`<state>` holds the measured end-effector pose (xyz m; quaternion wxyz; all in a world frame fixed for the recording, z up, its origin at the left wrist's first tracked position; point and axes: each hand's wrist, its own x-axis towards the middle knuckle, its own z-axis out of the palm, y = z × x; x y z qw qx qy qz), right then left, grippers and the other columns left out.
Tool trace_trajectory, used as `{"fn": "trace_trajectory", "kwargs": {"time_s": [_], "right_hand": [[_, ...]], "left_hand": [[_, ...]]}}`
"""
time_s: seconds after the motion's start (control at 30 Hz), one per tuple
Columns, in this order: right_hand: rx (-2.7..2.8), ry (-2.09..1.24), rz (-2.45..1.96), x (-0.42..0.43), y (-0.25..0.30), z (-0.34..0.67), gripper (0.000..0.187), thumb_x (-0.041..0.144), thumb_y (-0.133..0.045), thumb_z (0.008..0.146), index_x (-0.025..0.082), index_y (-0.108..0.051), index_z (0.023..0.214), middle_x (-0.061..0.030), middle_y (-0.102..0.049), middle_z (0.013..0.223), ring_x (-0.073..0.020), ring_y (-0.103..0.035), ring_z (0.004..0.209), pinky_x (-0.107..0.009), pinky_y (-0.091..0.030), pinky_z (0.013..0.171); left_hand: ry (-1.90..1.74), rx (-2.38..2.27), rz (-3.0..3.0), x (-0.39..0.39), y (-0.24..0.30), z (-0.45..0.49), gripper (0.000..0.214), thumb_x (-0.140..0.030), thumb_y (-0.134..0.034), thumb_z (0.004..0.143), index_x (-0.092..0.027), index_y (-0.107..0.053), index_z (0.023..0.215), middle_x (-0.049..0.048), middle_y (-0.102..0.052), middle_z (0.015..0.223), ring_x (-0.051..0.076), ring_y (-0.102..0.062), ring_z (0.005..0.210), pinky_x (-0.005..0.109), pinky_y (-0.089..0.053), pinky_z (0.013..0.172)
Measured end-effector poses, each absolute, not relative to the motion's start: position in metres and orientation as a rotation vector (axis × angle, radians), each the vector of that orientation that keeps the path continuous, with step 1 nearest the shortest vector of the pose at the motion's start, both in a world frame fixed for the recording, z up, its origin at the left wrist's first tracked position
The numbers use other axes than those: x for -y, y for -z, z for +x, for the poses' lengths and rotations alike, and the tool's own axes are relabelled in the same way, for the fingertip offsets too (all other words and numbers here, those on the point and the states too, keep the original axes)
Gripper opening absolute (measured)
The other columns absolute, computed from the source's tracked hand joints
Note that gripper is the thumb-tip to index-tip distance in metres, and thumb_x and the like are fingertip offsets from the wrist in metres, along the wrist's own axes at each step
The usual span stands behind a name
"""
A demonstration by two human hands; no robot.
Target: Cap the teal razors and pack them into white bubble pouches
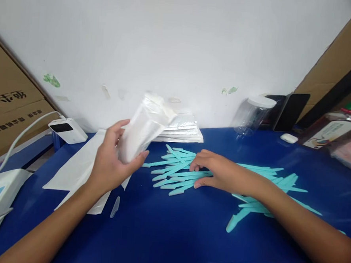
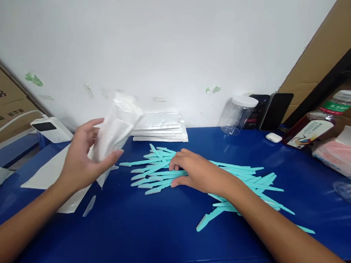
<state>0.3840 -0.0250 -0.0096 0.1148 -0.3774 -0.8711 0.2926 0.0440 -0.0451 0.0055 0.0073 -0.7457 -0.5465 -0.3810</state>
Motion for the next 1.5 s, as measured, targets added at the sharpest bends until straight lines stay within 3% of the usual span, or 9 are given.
{"fn": "trace_trajectory", "kwargs": {"time_s": [0.13, 0.53, 0.97, 1.13, 1.23, 1.37, 1.5], "right_hand": [[2.576, -0.873, -1.092, 0.025, 0.009, 0.380, 0.026, 0.047, -0.075, 0.100, 0.021, -0.072, 0.102, -0.0069, -0.072, 0.104, -0.0263, -0.063, 0.100, -0.037, -0.048, 0.080], [2.631, -0.599, -1.000, 0.027, 0.003, 0.380, 0.013, 0.027, -0.071, 0.102, 0.021, -0.081, 0.098, -0.0087, -0.075, 0.094, -0.0268, -0.067, 0.094, -0.037, -0.050, 0.075], [2.538, -0.544, -0.976, 0.018, -0.008, 0.399, 0.030, 0.042, -0.055, 0.111, 0.023, -0.077, 0.106, -0.0092, -0.075, 0.106, -0.0249, -0.068, 0.095, -0.038, -0.051, 0.080], [2.310, -0.460, -1.009, 0.006, -0.023, 0.419, 0.028, 0.048, -0.062, 0.106, 0.026, -0.079, 0.107, -0.0079, -0.080, 0.109, -0.0270, -0.073, 0.097, -0.040, -0.053, 0.084], [2.197, -0.424, -1.084, 0.005, -0.031, 0.425, 0.029, 0.050, -0.065, 0.104, 0.025, -0.080, 0.101, -0.0073, -0.081, 0.101, -0.0262, -0.073, 0.092, -0.038, -0.052, 0.078], [2.103, -0.595, -1.141, 0.006, -0.036, 0.429, 0.033, 0.055, -0.069, 0.100, 0.024, -0.078, 0.096, -0.0041, -0.076, 0.084, -0.0213, -0.069, 0.079, -0.034, -0.051, 0.073], [2.047, -0.784, -1.103, 0.005, -0.035, 0.428, 0.035, 0.059, -0.075, 0.095, 0.024, -0.081, 0.097, -0.0034, -0.076, 0.085, -0.0176, -0.065, 0.072, -0.032, -0.053, 0.069]], "left_hand": [[1.000, 1.839, -2.464, 0.044, -0.002, 0.044, 0.085, -0.056, -0.078, 0.088, -0.032, -0.037, 0.159, 0.0134, -0.059, 0.151, 0.041, -0.062, 0.133, 0.052, -0.059, 0.097], [0.890, 1.860, -2.442, 0.041, -0.010, 0.041, 0.080, -0.057, -0.075, 0.090, -0.030, -0.041, 0.157, 0.0131, -0.064, 0.146, 0.039, -0.065, 0.128, 0.053, -0.057, 0.101], [0.872, 1.776, -2.396, 0.041, -0.013, 0.036, 0.081, -0.055, -0.075, 0.090, -0.030, -0.041, 0.159, 0.0120, -0.061, 0.150, 0.038, -0.065, 0.128, 0.048, -0.057, 0.098], [0.809, 1.689, -2.389, 0.045, -0.016, 0.035, 0.080, -0.052, -0.075, 0.091, -0.029, -0.040, 0.159, 0.0120, -0.061, 0.151, 0.039, -0.064, 0.130, 0.049, -0.056, 0.101], [0.770, 1.589, -2.399, 0.045, -0.015, 0.033, 0.078, -0.047, -0.073, 0.092, -0.028, -0.039, 0.159, 0.0128, -0.062, 0.150, 0.039, -0.063, 0.131, 0.048, -0.056, 0.100], [0.704, 1.512, -2.451, 0.042, -0.013, 0.030, 0.080, -0.042, -0.073, 0.092, -0.029, -0.035, 0.162, 0.0137, -0.061, 0.150, 0.039, -0.063, 0.131, 0.048, -0.057, 0.097], [0.674, 1.462, -2.495, 0.043, -0.012, 0.032, 0.082, -0.036, -0.074, 0.089, -0.030, -0.036, 0.161, 0.0129, -0.062, 0.150, 0.038, -0.065, 0.128, 0.049, -0.057, 0.096]]}}
